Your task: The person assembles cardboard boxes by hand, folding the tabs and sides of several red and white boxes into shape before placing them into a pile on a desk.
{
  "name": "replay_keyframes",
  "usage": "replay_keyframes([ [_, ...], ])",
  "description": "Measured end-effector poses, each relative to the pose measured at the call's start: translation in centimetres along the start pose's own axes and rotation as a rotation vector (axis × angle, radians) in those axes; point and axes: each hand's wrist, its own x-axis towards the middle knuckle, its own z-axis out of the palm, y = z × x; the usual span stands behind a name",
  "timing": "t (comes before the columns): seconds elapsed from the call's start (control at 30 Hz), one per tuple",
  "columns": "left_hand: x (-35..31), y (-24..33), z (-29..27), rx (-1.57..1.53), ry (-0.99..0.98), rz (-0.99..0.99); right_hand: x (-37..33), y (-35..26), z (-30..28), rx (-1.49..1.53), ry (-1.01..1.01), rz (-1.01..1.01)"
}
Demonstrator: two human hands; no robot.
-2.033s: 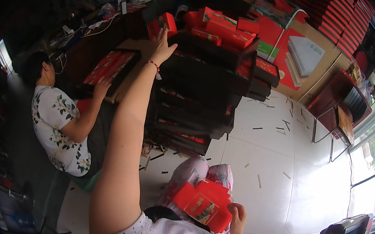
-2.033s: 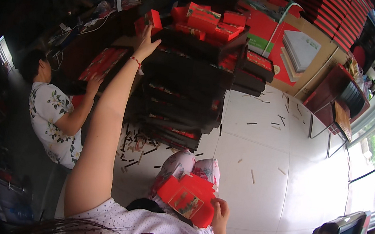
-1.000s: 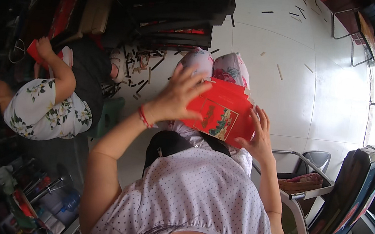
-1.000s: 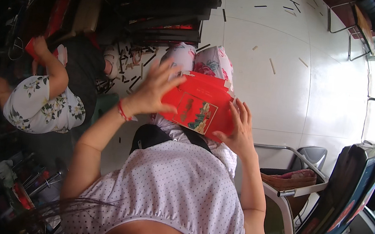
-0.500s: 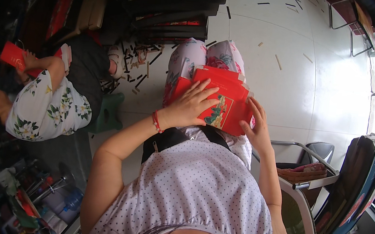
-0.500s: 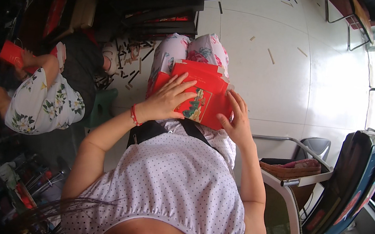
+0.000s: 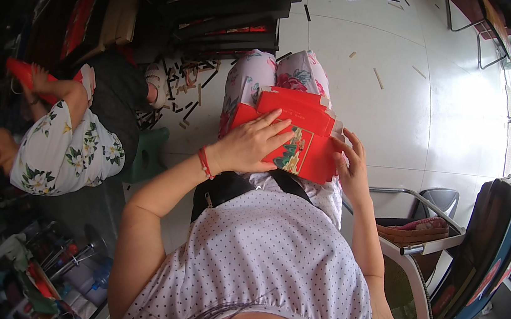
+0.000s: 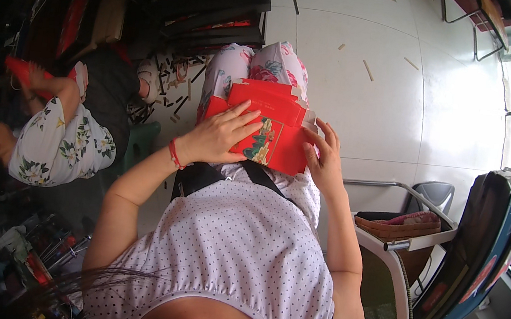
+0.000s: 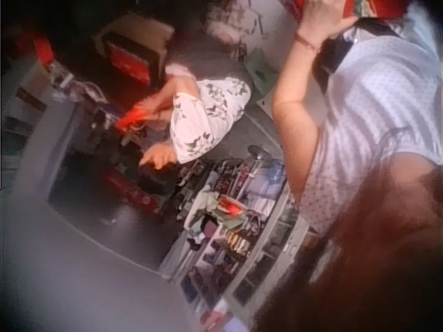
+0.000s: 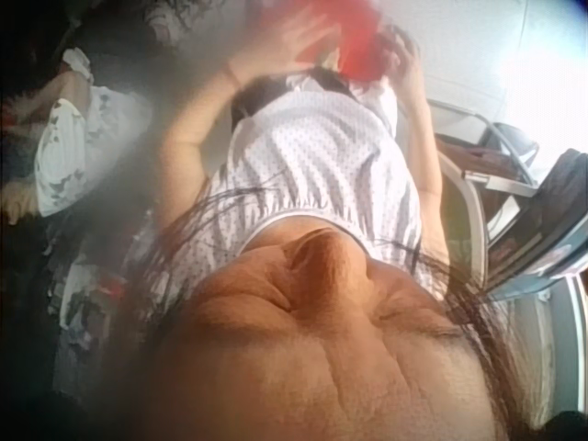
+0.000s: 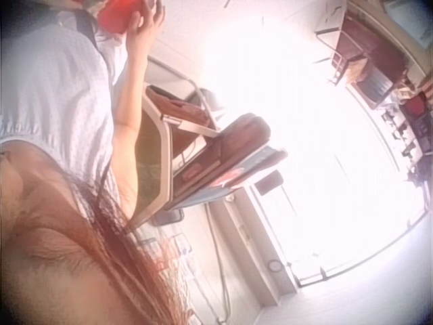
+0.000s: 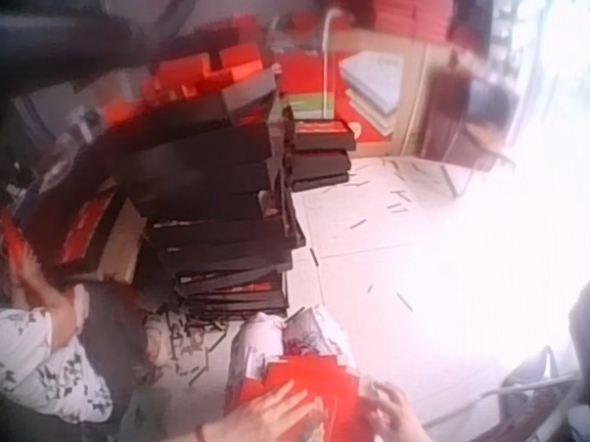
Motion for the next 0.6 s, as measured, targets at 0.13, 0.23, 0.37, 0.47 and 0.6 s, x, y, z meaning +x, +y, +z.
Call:
replay_keyframes([
  [0.13,-0.2,-0.3,0.4,-0.018,0.088,0.088,0.2,0.9,0.1,0.309,0.138,0.033],
  [0.23,-0.5,-0.9,-0.2,-0.012,0.279,0.167,1.0,1.2,-0.2,0.460,0.289,0.058],
  [0.37,-1.0,-0.3,-2.5,-0.193,0.622,-0.073,2.3,0.4,-0.4,0.521,0.300,0.054],
  [0.47,-1.4,0.8,-3.7,-0.528,0.802,-0.469,3.7,-1.9,-0.1,0.582,0.210,-0.056],
  [0.6,-1.3,0.1,-1.9,-1.016,0.895,-0.617,5.6,-5.3,0.3,0.765,0.074,-0.201],
])
